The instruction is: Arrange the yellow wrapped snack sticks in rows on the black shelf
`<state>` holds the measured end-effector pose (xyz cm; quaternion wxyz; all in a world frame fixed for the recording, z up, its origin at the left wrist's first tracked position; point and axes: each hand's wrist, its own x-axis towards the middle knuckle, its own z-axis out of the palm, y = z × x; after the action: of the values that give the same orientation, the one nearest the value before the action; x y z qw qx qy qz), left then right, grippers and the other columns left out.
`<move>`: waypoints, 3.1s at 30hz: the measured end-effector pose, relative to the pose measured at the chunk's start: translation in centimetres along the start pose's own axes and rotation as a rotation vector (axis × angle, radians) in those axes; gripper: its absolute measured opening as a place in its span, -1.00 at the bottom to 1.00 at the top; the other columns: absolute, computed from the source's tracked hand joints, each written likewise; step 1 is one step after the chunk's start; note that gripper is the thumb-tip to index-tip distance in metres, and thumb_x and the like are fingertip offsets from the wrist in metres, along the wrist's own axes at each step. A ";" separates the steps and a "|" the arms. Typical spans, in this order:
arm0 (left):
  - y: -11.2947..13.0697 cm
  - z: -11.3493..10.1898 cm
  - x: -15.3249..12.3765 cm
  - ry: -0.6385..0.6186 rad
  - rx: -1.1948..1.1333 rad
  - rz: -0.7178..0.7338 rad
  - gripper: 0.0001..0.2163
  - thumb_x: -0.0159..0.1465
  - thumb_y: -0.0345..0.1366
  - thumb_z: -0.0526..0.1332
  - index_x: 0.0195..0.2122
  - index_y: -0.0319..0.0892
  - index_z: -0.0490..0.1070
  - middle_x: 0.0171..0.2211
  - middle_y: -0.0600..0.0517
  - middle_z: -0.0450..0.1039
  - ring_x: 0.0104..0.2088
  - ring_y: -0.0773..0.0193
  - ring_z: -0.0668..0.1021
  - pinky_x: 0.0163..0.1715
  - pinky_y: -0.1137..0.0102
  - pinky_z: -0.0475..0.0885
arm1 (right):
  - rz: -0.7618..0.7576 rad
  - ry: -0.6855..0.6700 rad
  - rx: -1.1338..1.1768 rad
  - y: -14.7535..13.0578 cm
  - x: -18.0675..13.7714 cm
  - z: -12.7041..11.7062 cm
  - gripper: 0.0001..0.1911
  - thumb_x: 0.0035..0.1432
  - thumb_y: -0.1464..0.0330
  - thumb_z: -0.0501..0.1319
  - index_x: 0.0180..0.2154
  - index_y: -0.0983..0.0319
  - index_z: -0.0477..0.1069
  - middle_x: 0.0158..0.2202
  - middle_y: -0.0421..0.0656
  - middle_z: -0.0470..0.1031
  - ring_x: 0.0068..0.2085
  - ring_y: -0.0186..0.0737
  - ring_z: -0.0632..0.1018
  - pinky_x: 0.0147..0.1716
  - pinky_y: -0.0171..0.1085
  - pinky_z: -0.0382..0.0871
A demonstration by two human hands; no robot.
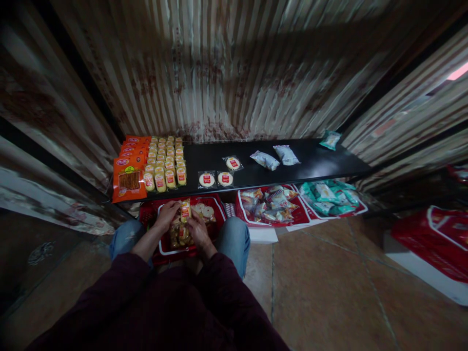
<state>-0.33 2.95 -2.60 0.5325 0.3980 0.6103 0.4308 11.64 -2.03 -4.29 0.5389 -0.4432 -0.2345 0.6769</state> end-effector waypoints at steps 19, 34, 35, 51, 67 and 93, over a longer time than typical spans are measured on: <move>0.6 1.5 -0.3 0.107 0.109 0.090 -0.91 0.14 -0.31 0.21 -0.34 -0.18 0.39 -0.32 -0.03 0.48 -0.26 0.24 0.52 -0.23 0.37 0.40 | -0.128 0.055 -0.138 -1.5 0.2 1.5 -0.43 -0.12 0.25 0.24 0.02 0.16 0.39 -0.07 -0.16 0.51 -0.03 -0.08 0.48 -0.06 -0.17 0.38; 1.8 2.0 -1.9 0.026 -0.082 0.037 -0.78 0.14 -0.34 0.23 -0.17 -0.23 0.45 -0.13 -0.11 0.51 -0.16 0.21 0.53 -0.15 0.38 0.39 | -0.265 -0.013 -0.375 -1.5 0.2 1.0 -0.46 0.03 0.17 0.23 0.09 0.03 0.34 -0.01 -0.21 0.47 0.17 -0.10 0.33 0.22 -0.10 0.10; 1.7 2.0 -1.9 0.024 -0.083 0.041 -0.78 0.14 -0.34 0.22 -0.17 -0.22 0.46 -0.11 -0.11 0.51 -0.15 0.20 0.53 -0.14 0.38 0.39 | -0.256 -0.012 -0.361 -1.6 0.1 1.1 -0.46 0.03 0.17 0.22 0.10 0.04 0.34 0.01 -0.20 0.46 0.18 -0.10 0.32 0.22 -0.10 0.10; 0.9 1.6 -1.8 -0.015 -0.237 -0.015 -0.68 0.10 -0.16 0.25 -0.16 -0.20 0.45 -0.16 -0.09 0.52 -0.16 0.21 0.54 -0.17 0.37 0.42 | -0.257 0.083 -0.289 -2.8 -0.6 2.1 -0.45 -0.07 0.18 0.31 0.00 0.18 0.40 -0.02 -0.09 0.46 -0.02 -0.08 0.47 0.01 -0.12 0.33; 0.5 1.7 -2.0 -0.012 -0.323 -0.077 -0.76 0.02 -0.18 0.27 -0.34 -0.18 0.37 -0.30 -0.01 0.49 -0.23 0.26 0.52 -0.25 0.41 0.39 | -0.506 0.176 -0.834 -2.7 -0.2 1.6 -0.52 0.00 0.39 0.18 0.02 0.17 0.38 0.02 -0.07 0.41 0.06 -0.06 0.36 0.14 -0.08 0.16; -0.2 1.5 -1.0 0.022 -0.672 -0.316 -0.84 -0.01 -0.38 0.32 -0.37 -0.22 0.43 -0.45 0.04 0.49 -0.39 0.30 0.52 -0.32 0.41 0.37 | -0.663 0.142 -0.906 -2.6 -0.3 2.1 -0.65 0.07 0.38 0.15 -0.06 0.23 0.39 -0.10 -0.06 0.46 -0.06 -0.13 0.46 -0.01 -0.12 0.35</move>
<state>1.25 2.06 -2.58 0.6867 0.0971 0.4946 0.5238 11.23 -1.14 -1.10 0.4932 -0.5774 -0.5913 0.2715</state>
